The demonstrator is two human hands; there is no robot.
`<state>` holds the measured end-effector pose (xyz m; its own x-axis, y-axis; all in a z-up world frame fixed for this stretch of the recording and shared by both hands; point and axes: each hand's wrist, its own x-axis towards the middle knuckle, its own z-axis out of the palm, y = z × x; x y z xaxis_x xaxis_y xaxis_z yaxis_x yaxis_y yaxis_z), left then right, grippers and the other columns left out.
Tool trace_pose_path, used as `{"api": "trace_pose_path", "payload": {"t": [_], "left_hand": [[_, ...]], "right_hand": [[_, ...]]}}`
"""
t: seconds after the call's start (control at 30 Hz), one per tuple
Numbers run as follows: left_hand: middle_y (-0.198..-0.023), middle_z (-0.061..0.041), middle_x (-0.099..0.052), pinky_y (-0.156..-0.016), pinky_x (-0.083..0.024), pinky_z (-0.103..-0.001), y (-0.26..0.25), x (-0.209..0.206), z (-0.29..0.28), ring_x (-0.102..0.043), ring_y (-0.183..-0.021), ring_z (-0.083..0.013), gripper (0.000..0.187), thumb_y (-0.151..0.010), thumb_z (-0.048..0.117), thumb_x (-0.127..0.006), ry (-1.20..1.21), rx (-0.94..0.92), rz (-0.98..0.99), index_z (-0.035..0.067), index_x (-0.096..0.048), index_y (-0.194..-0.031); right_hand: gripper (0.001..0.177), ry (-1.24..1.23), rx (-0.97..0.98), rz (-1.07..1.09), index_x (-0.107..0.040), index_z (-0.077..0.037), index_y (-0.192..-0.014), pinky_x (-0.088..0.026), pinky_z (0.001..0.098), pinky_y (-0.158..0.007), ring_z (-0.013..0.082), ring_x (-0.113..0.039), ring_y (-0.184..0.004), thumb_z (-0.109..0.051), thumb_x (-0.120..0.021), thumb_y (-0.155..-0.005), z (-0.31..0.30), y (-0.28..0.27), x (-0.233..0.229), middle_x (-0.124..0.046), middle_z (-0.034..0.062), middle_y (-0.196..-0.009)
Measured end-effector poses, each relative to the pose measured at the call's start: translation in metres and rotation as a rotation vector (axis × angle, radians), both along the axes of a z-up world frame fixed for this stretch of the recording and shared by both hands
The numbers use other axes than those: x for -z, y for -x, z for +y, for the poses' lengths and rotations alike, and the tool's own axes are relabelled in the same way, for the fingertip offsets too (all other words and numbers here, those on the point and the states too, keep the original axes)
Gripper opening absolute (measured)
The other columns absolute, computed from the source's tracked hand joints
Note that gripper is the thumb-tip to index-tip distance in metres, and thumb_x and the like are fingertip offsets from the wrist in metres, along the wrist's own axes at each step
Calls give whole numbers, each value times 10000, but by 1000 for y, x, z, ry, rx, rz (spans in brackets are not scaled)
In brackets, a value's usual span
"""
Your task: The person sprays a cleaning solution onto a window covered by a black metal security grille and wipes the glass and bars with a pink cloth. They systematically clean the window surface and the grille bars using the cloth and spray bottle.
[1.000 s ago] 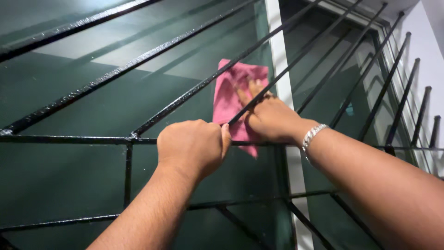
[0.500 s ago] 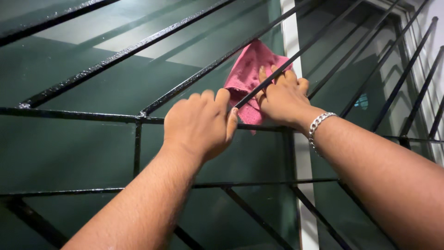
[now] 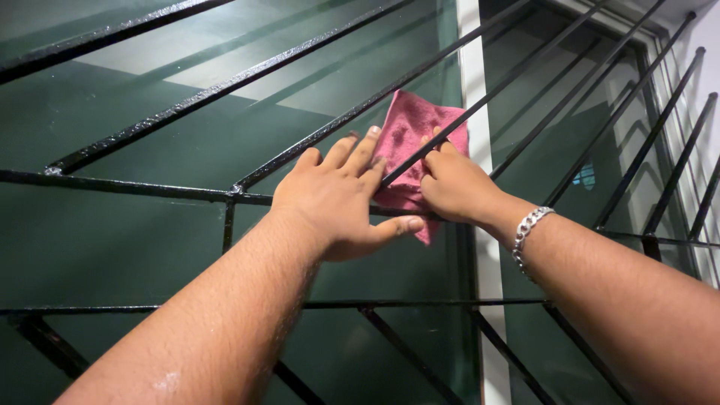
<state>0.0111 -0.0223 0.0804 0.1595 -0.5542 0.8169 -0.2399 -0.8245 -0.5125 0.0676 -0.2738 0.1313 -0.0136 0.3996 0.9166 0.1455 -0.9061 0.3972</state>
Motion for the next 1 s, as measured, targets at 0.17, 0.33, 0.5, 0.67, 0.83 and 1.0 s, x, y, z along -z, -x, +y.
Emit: {"api": "trace_pose_path", "payload": {"t": [0.17, 0.33, 0.5, 0.67, 0.83, 1.0], "left_hand": [[-1658, -21, -201, -1119, -276, -497, -3, -9, 5, -119, -1535, -201, 933, -849, 803, -284, -86, 46, 44, 160, -370, -1520], [-1621, -52, -308, -1185, -234, -461, 7, -5, 2, -146, -1543, -234, 991, -825, 870, -325, -33, -45, 112, 134, -473, -1471], [-1594, -94, -325, -1162, -238, -455, 8, -4, 3, -162, -1521, -265, 985, -813, 874, -360, -31, -44, 50, 115, -520, -1419], [-1529, -131, -389, -1120, -288, -446, 0, -2, 5, -237, -1481, -281, 973, -805, 879, -401, -37, -13, -7, 100, -558, -1365], [-1343, -148, -523, -1005, -396, -468, -26, -3, 8, -468, -1277, -319, 884, -852, 829, -438, -11, 286, -259, 94, -527, -1336], [-1322, -164, -539, -978, -371, -527, -40, -11, 11, -505, -1244, -344, 708, -969, 730, -421, 300, 521, -519, 110, -530, -1293]], "right_hand": [[212, -321, 16, 137, -715, -121, -1038, -507, 471, -933, 386, -661, -1103, -241, -579, -928, 14, 32, 16, -712, 137, -1113], [262, -360, 39, -185, -703, -104, -889, -499, 442, -892, 309, -618, -1057, -344, -774, -811, 35, 51, 29, -675, 72, -980], [233, 114, 221, -430, -685, -118, -1020, -422, 466, -969, 293, -603, -1129, -154, -699, -790, 31, 42, 18, -659, 70, -1085], [245, 117, 215, -185, -694, -123, -1002, -336, 506, -1047, 249, -606, -1130, -164, -672, -761, 33, 43, 10, -677, 66, -1065], [477, 323, 34, -186, -643, -49, -1266, -266, 536, -1041, 337, -559, -1237, -206, -642, -815, 43, 41, 5, -624, 193, -1307], [519, 443, -120, 81, -636, -111, -1165, -387, 519, -985, 361, -566, -1207, -420, -705, -753, 83, 39, 19, -659, 134, -1205]]}}
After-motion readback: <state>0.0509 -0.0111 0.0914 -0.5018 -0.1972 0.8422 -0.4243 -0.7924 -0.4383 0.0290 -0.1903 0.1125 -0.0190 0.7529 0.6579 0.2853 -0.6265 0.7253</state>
